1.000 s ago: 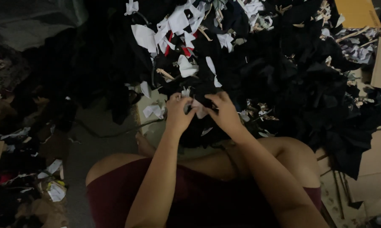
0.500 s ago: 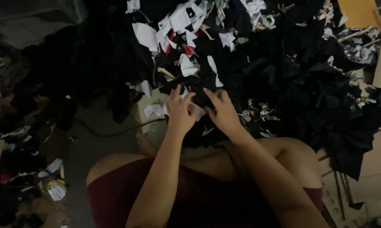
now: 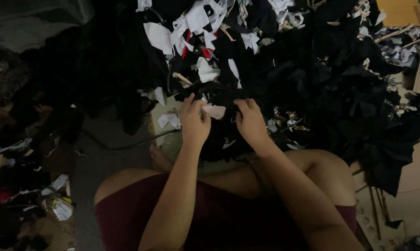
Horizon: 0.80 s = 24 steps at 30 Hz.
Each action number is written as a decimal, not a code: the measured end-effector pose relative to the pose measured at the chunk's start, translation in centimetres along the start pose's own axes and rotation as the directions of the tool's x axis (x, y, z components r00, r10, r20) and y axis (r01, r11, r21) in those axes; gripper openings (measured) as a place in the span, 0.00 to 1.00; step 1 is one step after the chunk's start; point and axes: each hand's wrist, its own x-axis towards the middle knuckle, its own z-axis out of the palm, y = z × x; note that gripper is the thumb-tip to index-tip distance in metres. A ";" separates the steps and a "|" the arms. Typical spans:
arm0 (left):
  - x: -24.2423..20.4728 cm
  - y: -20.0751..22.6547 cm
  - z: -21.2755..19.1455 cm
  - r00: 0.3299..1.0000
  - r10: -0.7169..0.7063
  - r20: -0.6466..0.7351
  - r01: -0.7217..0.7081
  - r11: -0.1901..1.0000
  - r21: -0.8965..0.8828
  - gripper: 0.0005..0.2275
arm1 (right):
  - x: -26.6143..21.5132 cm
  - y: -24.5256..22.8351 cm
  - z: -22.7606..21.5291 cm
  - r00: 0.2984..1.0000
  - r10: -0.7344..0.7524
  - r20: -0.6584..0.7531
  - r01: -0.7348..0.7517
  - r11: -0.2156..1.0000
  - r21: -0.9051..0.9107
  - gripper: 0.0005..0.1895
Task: The person sits on the floor and sorts through a large pile of fabric scraps. They pick up individual pieces, unfold them, and place them back into the pile or to the side. The person handles both dark and light-colored fabric pieces throughout the clip.
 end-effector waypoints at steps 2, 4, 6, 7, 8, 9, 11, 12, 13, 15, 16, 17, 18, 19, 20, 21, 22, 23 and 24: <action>-0.2 1.9 -0.8 0.998 0.031 0.046 -0.031 1.000 -0.004 0.11 | -0.1 2.5 1.7 1.000 -0.004 0.022 0.003 1.000 0.008 0.17; -0.1 3.0 -1.0 0.994 0.064 0.093 -0.063 0.998 -0.011 0.16 | 0.0 2.4 1.2 0.999 -0.005 0.044 0.004 1.000 0.015 0.16; 0.1 3.2 -0.9 0.971 0.121 0.209 -0.118 0.993 -0.025 0.23 | 0.2 -0.3 -1.4 1.000 0.007 -0.002 -0.007 1.000 0.018 0.15; -0.2 2.8 -0.7 0.971 0.119 0.208 -0.117 0.993 -0.025 0.23 | 0.3 -0.9 -1.3 1.000 0.006 0.000 -0.006 1.000 0.019 0.15; -0.5 2.3 -0.5 0.950 0.094 0.299 -0.105 0.994 0.022 0.26 | 0.3 -1.4 -1.3 0.999 -0.048 0.013 0.049 0.998 -0.034 0.15; -0.8 1.9 -0.3 0.920 0.065 0.387 -0.099 0.993 0.069 0.30 | 0.4 -1.9 -1.2 0.995 -0.101 0.028 0.103 0.991 -0.086 0.15; -1.9 0.1 1.0 0.886 0.008 0.463 -0.091 0.983 0.158 0.32 | 0.6 1.7 2.6 0.996 -0.058 0.069 0.063 0.994 -0.085 0.18; -2.5 -0.7 1.6 0.846 -0.054 0.530 -0.092 0.965 0.245 0.35 | 0.6 3.6 4.5 0.994 -0.014 0.108 0.024 0.996 -0.085 0.21; -2.3 -0.6 1.7 0.847 -0.054 0.529 -0.092 0.965 0.245 0.35 | 0.9 2.4 3.1 0.994 -0.016 0.108 0.025 0.996 -0.086 0.21; -1.7 -0.4 1.7 0.681 -0.244 0.691 0.028 0.951 0.308 0.40 | 1.6 -0.2 0.2 0.998 -0.060 -0.009 0.058 0.983 -0.173 0.20; -2.0 -0.2 2.1 0.685 -0.244 0.686 0.029 0.950 0.309 0.40 | 2.3 -0.6 0.1 0.998 -0.066 -0.011 0.063 0.983 -0.171 0.20; -2.5 -0.1 2.4 0.728 -0.247 0.639 -0.036 0.918 0.395 0.38 | 2.7 -1.1 0.1 0.992 -0.123 -0.038 0.116 0.980 -0.162 0.19; -3.0 0.0 2.8 0.770 -0.242 0.591 -0.095 0.872 0.480 0.36 | 3.1 -1.5 0.1 0.982 -0.180 -0.067 0.168 0.974 -0.153 0.18; -2.4 1.9 1.7 0.774 -0.240 0.586 -0.096 0.870 0.484 0.36 | 3.4 -1.2 1.2 0.980 -0.185 -0.072 0.172 0.973 -0.151 0.18; -1.7 3.8 0.6 0.727 -0.324 0.605 -0.070 0.841 0.536 0.35 | 3.8 -0.8 2.3 0.978 -0.208 -0.033 0.199 0.964 -0.178 0.16; -1.5 5.7 -0.6 0.672 -0.412 0.615 -0.045 0.807 0.589 0.33 | 3.9 -0.6 3.6 0.974 -0.228 0.012 0.226 0.953 -0.200 0.14; -1.3 4.7 -0.1 0.674 -0.417 0.610 -0.042 0.803 0.595 0.33 | 4.1 -0.2 4.5 0.972 -0.233 0.011 0.231 0.953 -0.194 0.14; -1.1 3.8 0.6 0.634 -0.438 0.637 -0.012 0.818 0.575 0.35 | 4.2 0.5 5.3 0.978 -0.206 0.028 0.207 0.963 -0.174 0.16; -1.0 3.0 1.4 0.592 -0.457 0.664 0.018 0.831 0.556 0.36 | 4.3 1.2 6.0 0.983 -0.178 0.045 0.183 0.971 -0.155 0.18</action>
